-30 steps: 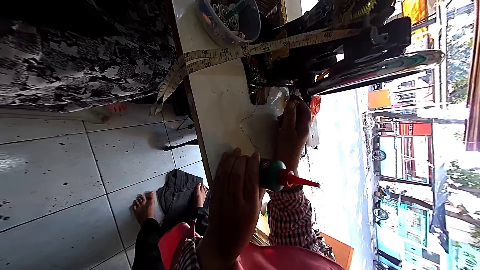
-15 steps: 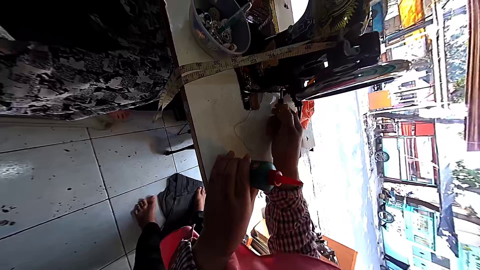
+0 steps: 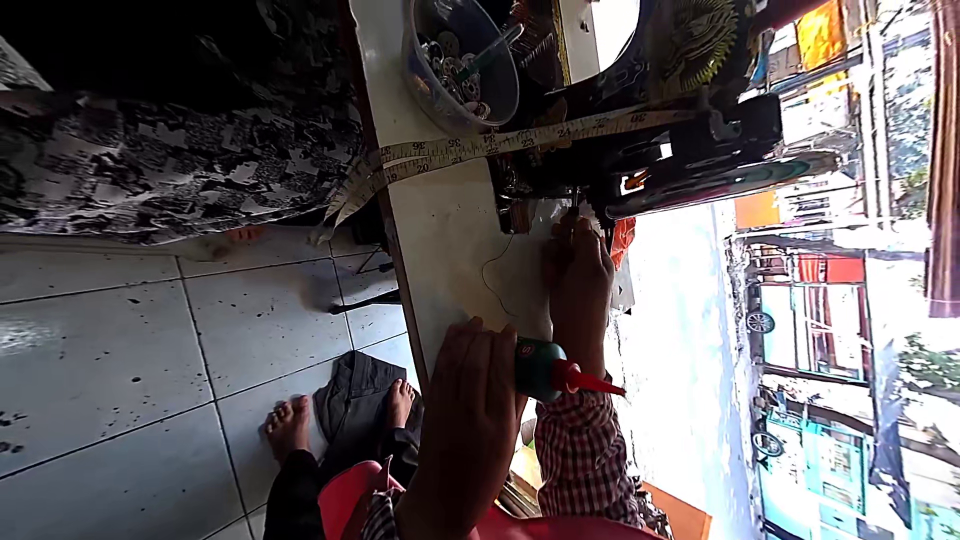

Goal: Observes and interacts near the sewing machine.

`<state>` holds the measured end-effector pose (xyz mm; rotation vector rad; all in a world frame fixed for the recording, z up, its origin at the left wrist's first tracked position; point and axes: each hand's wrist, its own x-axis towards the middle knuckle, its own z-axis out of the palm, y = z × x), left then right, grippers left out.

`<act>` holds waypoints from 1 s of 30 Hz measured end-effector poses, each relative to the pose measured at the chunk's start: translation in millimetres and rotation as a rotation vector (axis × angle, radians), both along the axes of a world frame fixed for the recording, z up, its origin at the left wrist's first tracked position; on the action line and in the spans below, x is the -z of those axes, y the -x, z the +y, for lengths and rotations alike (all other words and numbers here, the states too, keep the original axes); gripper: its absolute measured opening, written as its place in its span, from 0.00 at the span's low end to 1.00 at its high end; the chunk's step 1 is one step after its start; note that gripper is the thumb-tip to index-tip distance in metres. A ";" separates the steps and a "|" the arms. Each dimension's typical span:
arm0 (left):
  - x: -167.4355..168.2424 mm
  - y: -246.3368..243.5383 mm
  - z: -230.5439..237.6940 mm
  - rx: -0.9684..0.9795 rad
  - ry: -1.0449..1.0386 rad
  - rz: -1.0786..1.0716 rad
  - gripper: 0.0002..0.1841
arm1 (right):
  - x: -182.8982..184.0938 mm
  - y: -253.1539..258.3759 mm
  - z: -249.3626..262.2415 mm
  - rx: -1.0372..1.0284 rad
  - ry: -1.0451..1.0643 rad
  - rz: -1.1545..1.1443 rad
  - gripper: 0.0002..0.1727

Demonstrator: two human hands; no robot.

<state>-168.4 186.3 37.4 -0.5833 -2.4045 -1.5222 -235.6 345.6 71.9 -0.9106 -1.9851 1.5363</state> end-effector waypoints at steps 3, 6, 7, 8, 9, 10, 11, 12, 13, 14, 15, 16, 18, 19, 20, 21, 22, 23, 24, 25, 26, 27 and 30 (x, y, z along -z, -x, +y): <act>-0.4 -0.1 0.0 -0.006 0.003 0.001 0.21 | -1.1 -1.5 0.6 -0.027 -0.076 -0.071 0.15; -1.2 0.7 -0.2 -0.010 -0.001 0.005 0.21 | 0.4 1.5 0.7 0.004 -0.053 -0.052 0.11; -1.0 0.7 -0.3 -0.010 -0.003 0.003 0.21 | 1.0 2.2 0.7 0.006 -0.033 -0.032 0.11; -0.4 0.4 -0.3 -0.011 -0.006 0.002 0.21 | 1.8 2.6 0.8 0.010 -0.016 -0.011 0.11; -0.1 0.0 -0.3 -0.011 -0.008 0.002 0.20 | 2.0 2.3 1.0 0.010 -0.002 0.004 0.12; 0.1 -0.2 -0.3 -0.009 -0.008 0.004 0.20 | 1.9 1.6 1.4 0.009 0.004 0.012 0.12; 0.5 -0.2 -0.2 -0.008 -0.006 0.008 0.20 | 2.0 1.1 1.7 0.014 0.004 0.014 0.13; 0.9 -0.1 0.0 -0.008 -0.003 0.011 0.21 | 1.9 0.8 1.7 0.018 0.008 0.017 0.13; 1.2 -0.1 0.3 -0.008 -0.001 0.015 0.21 | 1.9 0.6 1.8 0.020 0.015 0.022 0.12; 1.4 -0.1 0.5 -0.009 -0.001 0.017 0.20 | 2.2 0.6 1.9 0.021 0.019 0.026 0.12; 1.2 -0.3 0.4 -0.005 0.001 0.013 0.20 | 2.1 0.4 1.8 0.017 0.020 0.024 0.11; 0.9 -0.6 0.3 -0.001 0.002 0.010 0.21 | 1.8 -0.3 1.3 0.010 0.006 0.010 0.12; 0.8 -0.6 0.2 -0.001 -0.004 0.018 0.21 | 0.8 -3.8 -1.9 -0.007 -0.086 -0.042 0.12; 0.6 0.0 -0.2 0.001 -0.003 0.019 0.21 | 0.7 -6.8 -5.2 -0.014 -0.176 -0.067 0.13; 0.4 0.6 -0.4 -0.002 -0.001 0.019 0.21 | 0.7 -10.1 -9.3 -0.026 -0.282 -0.097 0.14; 0.3 0.8 -0.3 -0.004 0.000 0.017 0.21 | 1.0 -13.5 -13.4 -0.033 -0.371 -0.124 0.16; 0.4 0.3 -0.1 -0.005 -0.003 0.016 0.20 | 1.2 -16.7 -16.1 -0.040 -0.414 -0.145 0.18; 0.5 -0.4 0.0 -0.004 -0.006 0.015 0.21 | 1.1 -18.3 -16.8 -0.048 -0.401 -0.168 0.18; 0.8 -0.7 0.2 -0.002 -0.008 0.014 0.21 | -0.3 -16.7 -15.8 -0.058 -0.354 -0.182 0.18; 0.8 -0.6 0.4 -0.003 -0.010 0.015 0.21 | -2.8 -14.9 -14.9 -0.061 -0.302 -0.180 0.17; 0.3 0.0 0.6 -0.004 -0.010 0.012 0.21 | -5.9 -13.4 -14.7 -0.068 -0.267 -0.140 0.16; 0.0 0.6 0.6 -0.007 -0.009 0.013 0.21 | -8.2 -12.5 -16.2 -0.063 -0.248 -0.085 0.15; -0.5 0.4 0.8 -0.007 -0.010 0.016 0.20 | -11.9 -16.9 -22.0 -0.087 -0.179 -0.134 0.16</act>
